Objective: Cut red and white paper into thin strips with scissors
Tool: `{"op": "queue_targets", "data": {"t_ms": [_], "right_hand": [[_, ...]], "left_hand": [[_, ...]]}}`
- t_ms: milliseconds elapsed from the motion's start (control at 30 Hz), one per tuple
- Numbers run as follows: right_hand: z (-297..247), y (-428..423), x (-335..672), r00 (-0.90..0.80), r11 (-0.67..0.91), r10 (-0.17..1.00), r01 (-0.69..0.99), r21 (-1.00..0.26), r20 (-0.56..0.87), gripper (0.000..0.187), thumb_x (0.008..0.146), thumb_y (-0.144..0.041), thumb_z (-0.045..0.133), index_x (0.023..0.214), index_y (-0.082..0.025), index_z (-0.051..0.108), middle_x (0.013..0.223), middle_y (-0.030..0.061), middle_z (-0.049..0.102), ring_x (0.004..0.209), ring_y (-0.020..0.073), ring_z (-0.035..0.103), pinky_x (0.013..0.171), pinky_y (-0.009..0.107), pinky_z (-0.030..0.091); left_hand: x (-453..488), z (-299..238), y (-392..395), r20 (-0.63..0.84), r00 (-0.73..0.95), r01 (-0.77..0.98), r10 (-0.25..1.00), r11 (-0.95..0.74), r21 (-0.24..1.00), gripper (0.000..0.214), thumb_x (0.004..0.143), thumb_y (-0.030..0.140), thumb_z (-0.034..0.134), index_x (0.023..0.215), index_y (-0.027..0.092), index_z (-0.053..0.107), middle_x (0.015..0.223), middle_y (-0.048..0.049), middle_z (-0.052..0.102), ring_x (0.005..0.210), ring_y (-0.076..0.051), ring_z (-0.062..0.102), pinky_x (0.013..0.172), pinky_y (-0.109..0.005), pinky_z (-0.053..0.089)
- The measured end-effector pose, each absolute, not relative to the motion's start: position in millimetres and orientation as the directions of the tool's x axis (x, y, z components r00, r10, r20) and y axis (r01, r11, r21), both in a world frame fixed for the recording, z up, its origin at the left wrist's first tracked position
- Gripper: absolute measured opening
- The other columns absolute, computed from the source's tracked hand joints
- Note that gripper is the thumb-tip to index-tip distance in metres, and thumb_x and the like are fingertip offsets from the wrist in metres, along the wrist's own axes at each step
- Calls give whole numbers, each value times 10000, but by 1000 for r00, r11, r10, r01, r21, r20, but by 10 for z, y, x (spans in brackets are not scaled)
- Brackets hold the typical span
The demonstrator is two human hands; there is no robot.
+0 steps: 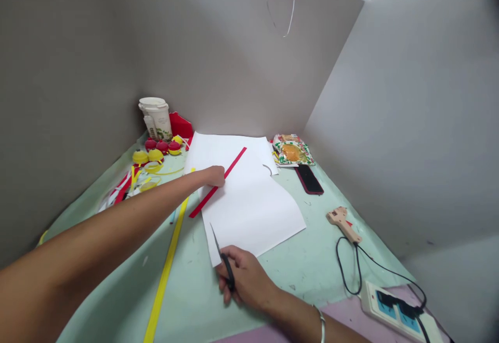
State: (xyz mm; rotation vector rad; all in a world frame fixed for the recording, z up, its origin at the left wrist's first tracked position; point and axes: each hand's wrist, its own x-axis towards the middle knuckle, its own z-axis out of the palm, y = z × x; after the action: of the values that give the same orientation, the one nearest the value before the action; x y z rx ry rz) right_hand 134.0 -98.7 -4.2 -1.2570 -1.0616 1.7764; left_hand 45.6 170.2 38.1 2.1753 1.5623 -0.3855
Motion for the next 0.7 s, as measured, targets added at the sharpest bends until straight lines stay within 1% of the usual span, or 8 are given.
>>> {"op": "queue_targets", "data": {"t_ms": [133,233,267,333,400,467,600,700], "right_hand": [[-32,-990,1342,-280,-413,883,-82,-907,-377,199,798,-303,578,939,-161,587,566,-60,560,380,62,515,365,157,326],[-32,-992,1344,-277,-406,887,-84,-910,-370,177,802,-281,564,934,-164,584,574,-58,568,381,60,515,367,156,326],[-36,-993,1344,-277,-402,888,-82,-912,-367,164,803,-268,556,927,-164,583,577,-56,571,381,59,515,368,157,327],[-45,-995,1344,-280,-399,888,-79,-913,-364,150,802,-251,544,917,-163,579,582,-53,574,378,60,515,365,159,325],[-53,-997,1344,-283,-402,886,-76,-912,-367,156,802,-257,546,921,-161,577,583,-51,575,376,64,515,358,162,316],[-55,-999,1345,-281,-406,885,-82,-910,-370,165,798,-261,556,925,-159,574,583,-51,576,376,66,515,360,164,316],[-45,-998,1348,-279,-408,886,-86,-909,-371,154,794,-247,557,919,-159,575,584,-52,576,378,64,515,375,168,336],[-37,-996,1348,-280,-412,882,-74,-908,-378,190,802,-278,563,949,-159,575,588,-49,580,376,64,517,362,163,320]], "left_hand": [[423,354,1746,-540,276,961,795,-210,181,362,885,336,591,1203,165,568,1206,-94,585,1034,-231,601,846,-414,523],[391,357,1724,-543,249,968,802,-184,171,344,889,340,588,1184,164,572,1170,-86,600,1004,-213,613,827,-400,529],[379,365,1709,-530,245,969,812,-183,168,313,873,337,607,1121,145,609,1103,-87,633,962,-215,627,806,-387,530],[357,385,1676,-486,246,968,839,-187,167,220,784,300,684,890,107,681,864,-102,689,843,-246,656,740,-363,524],[340,399,1649,-434,256,964,864,-198,175,124,652,225,725,641,114,669,597,-111,652,734,-299,661,681,-367,505],[331,394,1638,-393,266,960,880,-205,191,92,572,181,702,528,144,630,462,-107,588,683,-332,656,658,-381,493],[316,340,1657,-347,269,949,899,-187,252,47,509,187,662,498,174,618,409,-102,558,649,-337,653,647,-382,491],[297,321,1653,-289,258,927,922,-152,342,62,485,202,671,526,177,632,415,-93,561,637,-325,653,630,-368,494]]}}
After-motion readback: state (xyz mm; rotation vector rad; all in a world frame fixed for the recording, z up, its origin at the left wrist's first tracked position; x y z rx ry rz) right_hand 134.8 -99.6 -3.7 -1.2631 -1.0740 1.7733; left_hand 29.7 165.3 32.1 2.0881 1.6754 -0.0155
